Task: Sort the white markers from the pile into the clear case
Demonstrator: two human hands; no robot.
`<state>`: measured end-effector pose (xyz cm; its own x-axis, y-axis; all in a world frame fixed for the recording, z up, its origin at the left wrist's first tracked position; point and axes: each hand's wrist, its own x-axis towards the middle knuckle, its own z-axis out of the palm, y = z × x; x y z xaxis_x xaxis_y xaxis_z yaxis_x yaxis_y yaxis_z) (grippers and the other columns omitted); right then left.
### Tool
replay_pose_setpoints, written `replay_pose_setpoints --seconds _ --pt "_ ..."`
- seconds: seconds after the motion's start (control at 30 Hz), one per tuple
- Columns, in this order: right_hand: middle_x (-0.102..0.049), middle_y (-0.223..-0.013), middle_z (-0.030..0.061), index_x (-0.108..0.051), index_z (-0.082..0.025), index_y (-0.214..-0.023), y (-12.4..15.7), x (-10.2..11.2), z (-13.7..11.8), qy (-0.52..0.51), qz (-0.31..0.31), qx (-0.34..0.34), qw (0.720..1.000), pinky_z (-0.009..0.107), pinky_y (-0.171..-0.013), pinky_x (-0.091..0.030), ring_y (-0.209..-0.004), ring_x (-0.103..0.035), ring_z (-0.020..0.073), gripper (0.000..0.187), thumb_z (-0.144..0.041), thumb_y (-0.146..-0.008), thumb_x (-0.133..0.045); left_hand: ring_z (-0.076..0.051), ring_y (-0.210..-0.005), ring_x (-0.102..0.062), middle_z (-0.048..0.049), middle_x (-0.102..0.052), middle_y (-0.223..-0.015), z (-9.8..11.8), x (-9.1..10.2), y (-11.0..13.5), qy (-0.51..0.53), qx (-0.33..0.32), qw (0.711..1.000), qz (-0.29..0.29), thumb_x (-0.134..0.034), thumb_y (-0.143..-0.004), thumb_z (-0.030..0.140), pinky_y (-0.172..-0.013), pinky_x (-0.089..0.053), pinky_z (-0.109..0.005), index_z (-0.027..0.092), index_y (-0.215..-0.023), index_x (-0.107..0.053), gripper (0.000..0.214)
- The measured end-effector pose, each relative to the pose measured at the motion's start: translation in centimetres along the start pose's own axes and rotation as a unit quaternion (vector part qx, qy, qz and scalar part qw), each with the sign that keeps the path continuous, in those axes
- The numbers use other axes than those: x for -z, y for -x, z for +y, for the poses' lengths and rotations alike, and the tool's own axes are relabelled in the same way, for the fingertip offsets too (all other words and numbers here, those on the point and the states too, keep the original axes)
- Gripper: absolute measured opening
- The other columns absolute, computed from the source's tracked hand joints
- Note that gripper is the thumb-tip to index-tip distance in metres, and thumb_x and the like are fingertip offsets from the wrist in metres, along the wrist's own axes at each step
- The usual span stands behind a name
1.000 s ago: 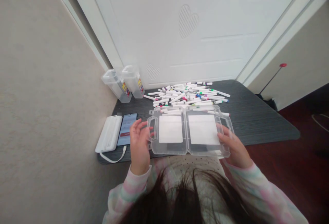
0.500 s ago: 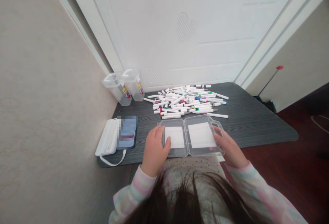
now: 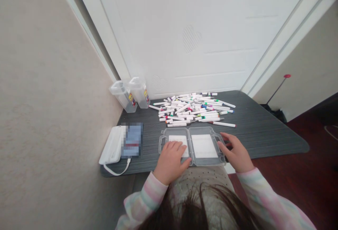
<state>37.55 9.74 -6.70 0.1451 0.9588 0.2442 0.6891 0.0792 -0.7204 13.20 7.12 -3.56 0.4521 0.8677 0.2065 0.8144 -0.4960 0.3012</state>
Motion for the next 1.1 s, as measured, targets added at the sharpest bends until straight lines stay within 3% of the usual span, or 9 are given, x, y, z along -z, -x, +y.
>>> replay_pose_setpoints --seconds 0.27,0.37,0.5,0.67,0.87,1.1 --pt "-0.058 -0.090 0.0075 -0.056 -0.016 -0.095 -1.6 -0.2 0.6 0.069 -0.023 0.060 0.996 0.031 -0.068 -0.044 -0.072 -0.053 0.0163 0.030 -0.033 -0.075 -0.043 -0.023 -0.105 -0.045 -0.0074 -0.055 -0.110 0.2 -0.4 -0.6 0.016 0.006 1.000 0.026 -0.049 -0.077 0.034 -0.094 -0.032 -0.042 0.019 -0.104 -0.053 0.030" --pt "-0.057 -0.091 0.0075 -0.057 -0.016 -0.090 -2.1 -0.2 0.8 0.066 -0.025 0.060 0.996 0.031 -0.068 -0.044 -0.067 -0.052 0.0149 0.028 -0.032 -0.075 -0.041 -0.020 -0.105 -0.046 -0.0060 -0.056 -0.111 0.1 0.1 -0.8 0.058 -0.002 0.997 0.047 -0.047 -0.079 0.030 -0.093 -0.035 -0.037 0.020 -0.103 -0.054 0.027" --pt "-0.058 -0.088 0.0068 -0.059 -0.016 -0.088 -2.3 -0.2 0.9 0.058 -0.018 0.040 0.997 0.030 -0.066 -0.044 -0.063 -0.052 0.0145 0.029 -0.035 -0.074 -0.042 -0.016 -0.102 -0.049 -0.0050 -0.058 -0.106 -1.3 1.8 -2.1 0.045 0.008 0.996 0.082 -0.044 -0.081 0.027 -0.090 -0.037 -0.032 0.020 -0.100 -0.055 0.023" --pt "-0.059 -0.088 0.0063 -0.058 -0.017 -0.090 -2.0 -0.5 0.6 0.058 0.000 0.034 0.998 0.030 -0.068 -0.044 -0.065 -0.053 0.0147 0.029 -0.036 -0.075 -0.042 -0.017 -0.095 -0.052 -0.0050 -0.061 -0.095 -4.1 3.5 -5.7 -0.027 0.009 0.997 0.076 -0.042 -0.082 0.022 -0.084 -0.039 -0.033 0.018 -0.092 -0.058 0.019" --pt "-0.060 -0.085 0.0049 -0.059 -0.018 -0.088 -1.9 -0.3 0.1 0.058 0.005 0.039 0.998 0.029 -0.067 -0.044 -0.066 -0.054 0.0147 0.028 -0.036 -0.076 -0.040 -0.022 -0.084 -0.054 -0.0073 -0.062 -0.080 -4.9 2.1 -8.7 -0.101 -0.013 0.994 0.037 -0.044 -0.077 0.012 -0.075 -0.038 -0.038 0.016 -0.076 -0.061 0.017" --pt "-0.059 -0.087 0.0054 -0.058 -0.018 -0.089 -1.8 -0.2 -0.2 0.061 -0.003 0.029 0.998 0.030 -0.069 -0.044 -0.068 -0.054 0.0150 0.029 -0.035 -0.077 -0.039 -0.022 -0.083 -0.052 -0.0069 -0.060 -0.079 -5.0 1.0 -8.2 -0.128 -0.007 0.991 0.036 -0.044 -0.075 0.011 -0.072 -0.037 -0.036 0.017 -0.074 -0.059 0.016"
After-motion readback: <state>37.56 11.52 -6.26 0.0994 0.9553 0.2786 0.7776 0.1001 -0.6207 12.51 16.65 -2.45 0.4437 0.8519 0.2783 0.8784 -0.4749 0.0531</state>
